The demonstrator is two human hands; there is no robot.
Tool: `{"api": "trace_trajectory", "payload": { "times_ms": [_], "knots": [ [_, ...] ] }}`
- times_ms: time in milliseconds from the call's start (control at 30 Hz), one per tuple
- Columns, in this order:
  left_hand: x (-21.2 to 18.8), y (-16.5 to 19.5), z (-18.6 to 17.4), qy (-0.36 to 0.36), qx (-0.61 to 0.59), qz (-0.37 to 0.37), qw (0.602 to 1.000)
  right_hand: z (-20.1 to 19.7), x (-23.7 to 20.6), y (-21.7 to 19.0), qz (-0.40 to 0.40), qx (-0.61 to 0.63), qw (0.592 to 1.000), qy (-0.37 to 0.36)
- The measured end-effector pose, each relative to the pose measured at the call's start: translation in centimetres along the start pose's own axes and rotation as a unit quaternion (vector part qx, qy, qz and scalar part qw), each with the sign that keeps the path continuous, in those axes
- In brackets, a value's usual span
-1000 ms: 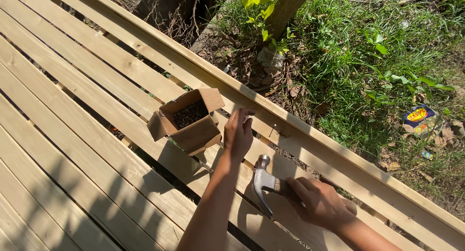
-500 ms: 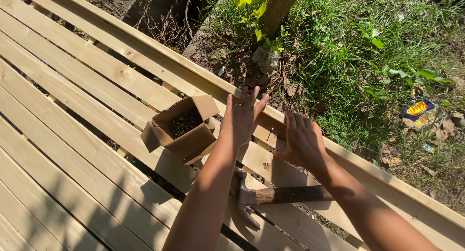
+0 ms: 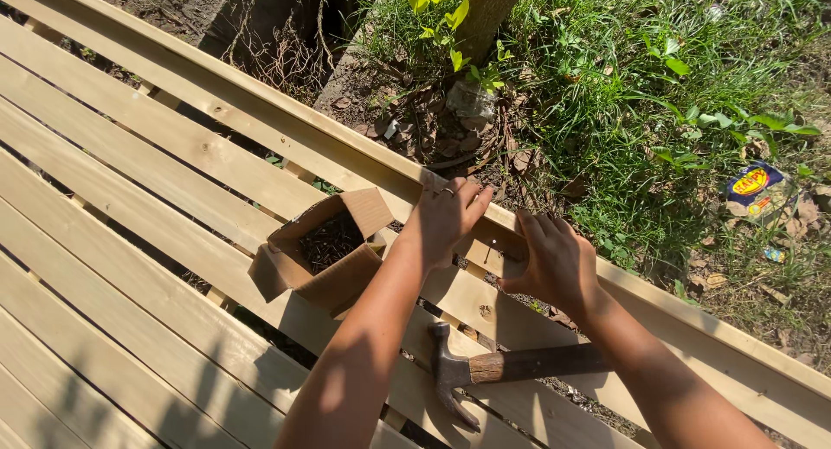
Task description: The person sits on a slatted wooden bench frame outdoors and hammers nails into the slats, taking nails one at a time from an open cardboard box of common nails placed on the frame. They reposition along the frame and hammer nails at different spots across the slats.
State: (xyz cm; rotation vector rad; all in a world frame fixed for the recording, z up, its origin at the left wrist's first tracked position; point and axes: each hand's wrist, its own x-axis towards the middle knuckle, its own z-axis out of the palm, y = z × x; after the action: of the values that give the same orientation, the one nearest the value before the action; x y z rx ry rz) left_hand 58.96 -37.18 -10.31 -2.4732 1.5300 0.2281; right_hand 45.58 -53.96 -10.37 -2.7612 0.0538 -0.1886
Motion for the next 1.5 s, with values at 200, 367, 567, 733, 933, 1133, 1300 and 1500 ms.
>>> {"api": "trace_trajectory", "payload": {
  "times_ms": [200, 367, 567, 733, 933, 1133, 1300, 1500],
  "knots": [
    [-0.6, 1.8, 3.4, 0.329, -0.389, -0.098, 0.855, 0.0, -0.1, 0.3, 0.02, 0.011, 0.999, -0.027],
    [1.5, 4.1, 4.6, 0.405, -0.41, -0.16, 0.802, 0.0, 0.0, 0.4, 0.006, 0.023, 1.0, -0.007],
    [1.0, 2.8, 4.4, 0.368, -0.333, -0.112, 0.861, -0.1, 0.2, 0.8, 0.002, 0.033, 0.999, -0.023],
    [0.9, 1.4, 5.0, 0.335, -0.276, -0.075, 0.898, 0.2, 0.1, 1.1, 0.017, 0.024, 0.998, -0.047],
    [1.8, 1.5, 5.6, 0.308, -0.248, -0.087, 0.915, 0.4, 0.3, 1.1, 0.006, 0.011, 1.0, -0.028],
    [1.9, 1.3, 5.6, 0.301, -0.23, -0.085, 0.922, -0.1, -0.5, -0.1, 0.023, -0.032, 0.998, -0.054],
    [1.9, 1.4, 5.9, 0.32, -0.243, -0.081, 0.912, -1.4, -7.1, -2.2, -0.071, 0.007, 0.997, 0.038],
    [1.9, 1.6, 6.0, 0.326, -0.224, -0.081, 0.915, 0.6, -13.0, -3.1, -0.105, 0.024, 0.962, -0.253]
  ]
}}
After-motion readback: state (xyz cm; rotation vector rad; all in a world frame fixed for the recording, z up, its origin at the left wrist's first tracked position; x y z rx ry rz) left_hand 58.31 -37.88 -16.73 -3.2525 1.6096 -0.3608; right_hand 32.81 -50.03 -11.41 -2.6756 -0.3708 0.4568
